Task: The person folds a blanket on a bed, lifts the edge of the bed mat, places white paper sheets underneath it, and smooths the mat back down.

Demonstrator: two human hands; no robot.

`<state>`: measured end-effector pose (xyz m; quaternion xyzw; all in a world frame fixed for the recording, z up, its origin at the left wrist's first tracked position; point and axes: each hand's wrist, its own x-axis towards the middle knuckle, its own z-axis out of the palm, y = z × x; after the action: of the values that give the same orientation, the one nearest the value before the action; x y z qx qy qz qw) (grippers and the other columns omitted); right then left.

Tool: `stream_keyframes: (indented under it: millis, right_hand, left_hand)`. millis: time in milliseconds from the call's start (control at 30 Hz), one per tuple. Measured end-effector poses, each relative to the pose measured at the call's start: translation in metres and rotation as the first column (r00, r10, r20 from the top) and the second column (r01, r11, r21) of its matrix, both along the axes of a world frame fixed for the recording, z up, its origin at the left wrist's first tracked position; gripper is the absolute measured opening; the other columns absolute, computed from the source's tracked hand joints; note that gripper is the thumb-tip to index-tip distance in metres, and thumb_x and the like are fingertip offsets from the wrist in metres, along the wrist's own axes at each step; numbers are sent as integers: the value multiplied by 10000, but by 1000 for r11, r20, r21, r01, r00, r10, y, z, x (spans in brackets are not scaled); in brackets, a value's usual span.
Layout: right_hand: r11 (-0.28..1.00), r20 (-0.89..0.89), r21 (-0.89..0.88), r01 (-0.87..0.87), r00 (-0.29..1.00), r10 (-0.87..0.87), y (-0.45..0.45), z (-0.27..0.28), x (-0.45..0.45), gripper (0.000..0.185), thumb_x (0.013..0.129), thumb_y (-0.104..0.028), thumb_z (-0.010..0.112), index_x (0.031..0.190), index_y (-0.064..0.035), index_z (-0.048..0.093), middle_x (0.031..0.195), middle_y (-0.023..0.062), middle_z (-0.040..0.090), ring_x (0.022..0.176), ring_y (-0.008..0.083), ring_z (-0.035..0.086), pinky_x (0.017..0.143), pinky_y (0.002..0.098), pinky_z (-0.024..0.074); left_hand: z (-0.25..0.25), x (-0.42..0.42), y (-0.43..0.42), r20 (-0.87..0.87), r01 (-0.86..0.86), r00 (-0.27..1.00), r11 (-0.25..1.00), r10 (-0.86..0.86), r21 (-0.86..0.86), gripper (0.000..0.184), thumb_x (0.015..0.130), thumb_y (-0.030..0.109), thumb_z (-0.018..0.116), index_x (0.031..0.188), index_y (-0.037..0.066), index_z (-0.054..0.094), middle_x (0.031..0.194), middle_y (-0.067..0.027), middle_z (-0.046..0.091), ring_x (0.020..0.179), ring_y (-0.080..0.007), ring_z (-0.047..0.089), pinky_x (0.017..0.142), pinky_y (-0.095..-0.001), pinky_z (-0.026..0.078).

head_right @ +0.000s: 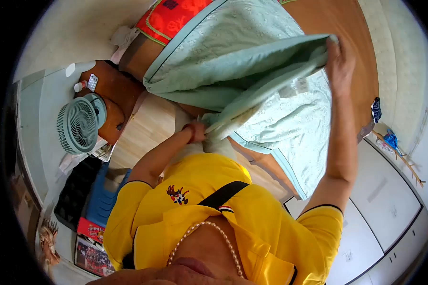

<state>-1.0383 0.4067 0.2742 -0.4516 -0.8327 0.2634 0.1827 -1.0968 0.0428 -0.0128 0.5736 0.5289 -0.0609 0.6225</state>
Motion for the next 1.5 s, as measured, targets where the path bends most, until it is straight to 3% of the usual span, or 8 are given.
stream_keyframes:
  millis: [333, 467, 667, 767, 933, 1200, 1333, 1500]
  right_hand:
    - [980, -239, -186, 64, 965, -108, 151, -53, -149, 262, 789, -249, 536, 974, -63, 538, 725, 44, 516, 606, 155, 496, 534, 284, 435]
    - [938, -136, -345, 23, 988, -74, 130, -124, -156, 329, 828, -248, 507, 1092, -53, 488, 916, 84, 537, 809, 190, 525, 605, 341, 495]
    - [726, 289, -189, -662, 669, 685, -17, -290, -40, 299, 823, -219, 482, 1058, -47, 553, 1023, 132, 574, 914, 289, 551, 802, 341, 449]
    - [513, 234, -846, 141, 965, 120, -113, -264, 2, 311, 783, -248, 559, 979, -8, 595, 804, 95, 622, 670, 162, 565, 588, 294, 471]
    - [344, 319, -881, 326, 944, -79, -224, -283, 97, 230, 748, -208, 519, 842, -22, 618, 697, 91, 601, 576, 161, 561, 517, 291, 460]
    - [550, 351, -810, 206, 920, 172, -281, -272, 105, 250, 743, -230, 530, 869, -32, 614, 858, 175, 608, 826, 327, 568, 724, 391, 442]
    - [580, 305, -787, 210, 950, 71, -278, -262, 51, 333, 741, -236, 546, 1016, -49, 562, 966, 187, 574, 909, 323, 535, 766, 375, 426]
    - [923, 15, -361, -131, 989, 146, -265, -177, -62, 721, 644, -262, 682, 1261, -98, 347, 1081, 196, 459, 1023, 353, 428, 825, 402, 381]
  left_hand:
    - [45, -181, 24, 153, -937, 345, 329, 926, 119, 442, 703, 286, 643, 1006, -24, 554, 859, -162, 617, 811, -320, 576, 741, -383, 437]
    - [-28, -210, 45, 14, -842, 477, 453, 879, 293, 432, 709, 286, 635, 994, -27, 550, 886, -176, 607, 837, -330, 568, 748, -387, 432]
    - [-37, -226, 55, -212, -760, 537, 577, 817, 299, 378, 721, 257, 619, 963, -26, 557, 859, -193, 595, 816, -321, 569, 711, -372, 433]
    - [1, -224, 53, 95, -921, 250, 206, 964, 331, 306, 740, 217, 585, 917, -32, 573, 809, -175, 603, 736, -258, 577, 652, -329, 431]
    - [-52, -238, 35, -379, -764, 354, 498, 855, 410, 288, 752, 228, 585, 930, 1, 591, 986, -191, 532, 903, -309, 517, 782, -369, 412]
    - [-31, -195, 71, -448, -529, 295, 535, 844, 659, 736, 647, 351, 692, 1198, -7, 362, 1119, -190, 485, 979, -369, 488, 838, -413, 395]
    - [-27, -203, 75, -218, -759, 604, 637, 767, 139, 513, 654, 246, 692, 1035, -50, 516, 898, -132, 605, 813, -257, 575, 736, -349, 444]
    - [51, -189, 93, 283, -871, 240, 335, 929, -361, 243, 744, 44, 570, 983, 4, 553, 866, -37, 593, 768, -137, 552, 692, -256, 435]
